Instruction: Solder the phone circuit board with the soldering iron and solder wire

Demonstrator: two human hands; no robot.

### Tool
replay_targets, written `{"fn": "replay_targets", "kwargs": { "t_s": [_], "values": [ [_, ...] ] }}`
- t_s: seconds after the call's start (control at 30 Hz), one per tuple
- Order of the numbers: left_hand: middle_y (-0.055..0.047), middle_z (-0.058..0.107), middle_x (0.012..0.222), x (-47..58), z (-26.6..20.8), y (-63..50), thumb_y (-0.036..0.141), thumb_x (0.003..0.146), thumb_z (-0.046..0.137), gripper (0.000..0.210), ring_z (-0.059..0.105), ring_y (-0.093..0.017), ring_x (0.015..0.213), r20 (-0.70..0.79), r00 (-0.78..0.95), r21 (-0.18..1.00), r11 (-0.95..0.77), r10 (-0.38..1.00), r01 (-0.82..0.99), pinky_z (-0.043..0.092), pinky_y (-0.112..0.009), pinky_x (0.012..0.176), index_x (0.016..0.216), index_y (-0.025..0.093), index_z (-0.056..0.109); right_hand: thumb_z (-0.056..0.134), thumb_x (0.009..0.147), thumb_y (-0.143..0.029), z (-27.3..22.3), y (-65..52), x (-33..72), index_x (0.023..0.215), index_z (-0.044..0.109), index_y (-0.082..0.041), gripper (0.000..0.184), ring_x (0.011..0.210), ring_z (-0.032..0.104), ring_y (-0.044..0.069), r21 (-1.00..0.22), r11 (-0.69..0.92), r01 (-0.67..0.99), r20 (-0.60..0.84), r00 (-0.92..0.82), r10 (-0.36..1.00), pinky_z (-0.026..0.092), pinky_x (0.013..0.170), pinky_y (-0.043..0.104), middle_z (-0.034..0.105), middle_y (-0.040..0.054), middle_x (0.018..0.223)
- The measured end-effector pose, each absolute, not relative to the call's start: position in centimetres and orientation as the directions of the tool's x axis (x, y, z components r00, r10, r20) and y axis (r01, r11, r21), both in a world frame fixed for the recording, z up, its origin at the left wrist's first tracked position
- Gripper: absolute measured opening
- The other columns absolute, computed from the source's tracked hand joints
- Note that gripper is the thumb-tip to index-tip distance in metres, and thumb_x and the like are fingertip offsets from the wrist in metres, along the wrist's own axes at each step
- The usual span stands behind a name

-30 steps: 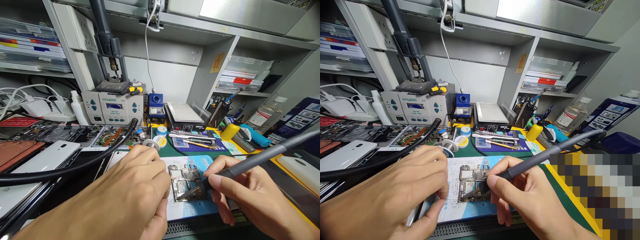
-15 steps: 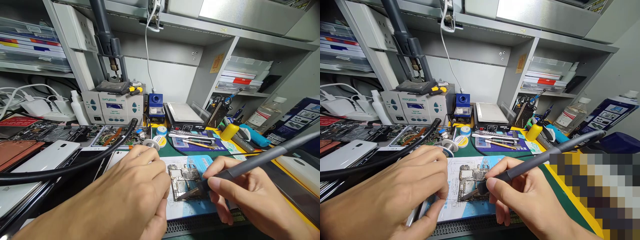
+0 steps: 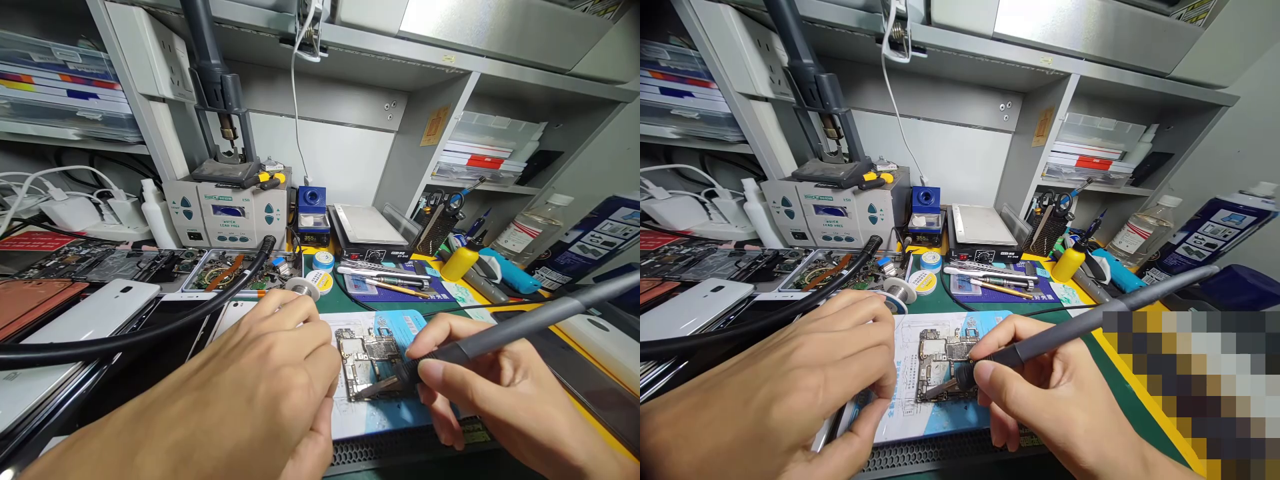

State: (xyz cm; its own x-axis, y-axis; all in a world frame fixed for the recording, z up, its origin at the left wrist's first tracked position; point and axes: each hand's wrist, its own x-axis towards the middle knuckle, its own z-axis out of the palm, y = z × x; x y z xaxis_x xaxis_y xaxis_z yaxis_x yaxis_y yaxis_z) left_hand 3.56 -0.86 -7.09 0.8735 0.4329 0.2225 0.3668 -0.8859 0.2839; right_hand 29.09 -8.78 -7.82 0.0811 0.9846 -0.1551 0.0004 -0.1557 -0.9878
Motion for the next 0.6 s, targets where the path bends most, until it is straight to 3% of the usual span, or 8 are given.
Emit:
{"fn": "replay_targets", "kwargs": {
  "t_s": [0.13, 0.6],
  "values": [
    [0.001, 0.055, 0.108, 3.48, -7.18, -0.96, 0.02, 0.097, 0.053, 0.007, 0.047, -0.022, 0.117, 0.22, 0.873, 0.276, -0.886, 0.435, 0.371, 0.025, -0.048, 0.116, 0.1, 0.026, 0.052, 0.086, 0.081, -0.041, -7.78, -8.83, 28.95, 0.084, 0.068, -0.017, 0.03, 0.041, 0.06, 0.012, -0.987, -0.161, 0.0, -0.161, 0.092, 0.983, 0.052, 0.042, 0.022, 0.066, -0.0012, 0.055],
    [0.001, 0.055, 0.099, 3.95, -6.59, -0.73, 0.016, 0.094, 0.055, 0.009, 0.049, -0.021, 0.099, 0.251, 0.857, 0.322, -0.874, 0.45, 0.364, 0.035, -0.044, 0.101, 0.093, 0.025, 0.054, 0.085, 0.083, -0.04, -7.77, -8.8, 28.98, 0.084, 0.068, -0.018, 0.029, 0.041, 0.06, 0.012, -0.988, -0.155, 0.0, -0.155, 0.093, 0.984, 0.052, 0.043, 0.022, 0.066, -0.0013, 0.055]
  ]
}}
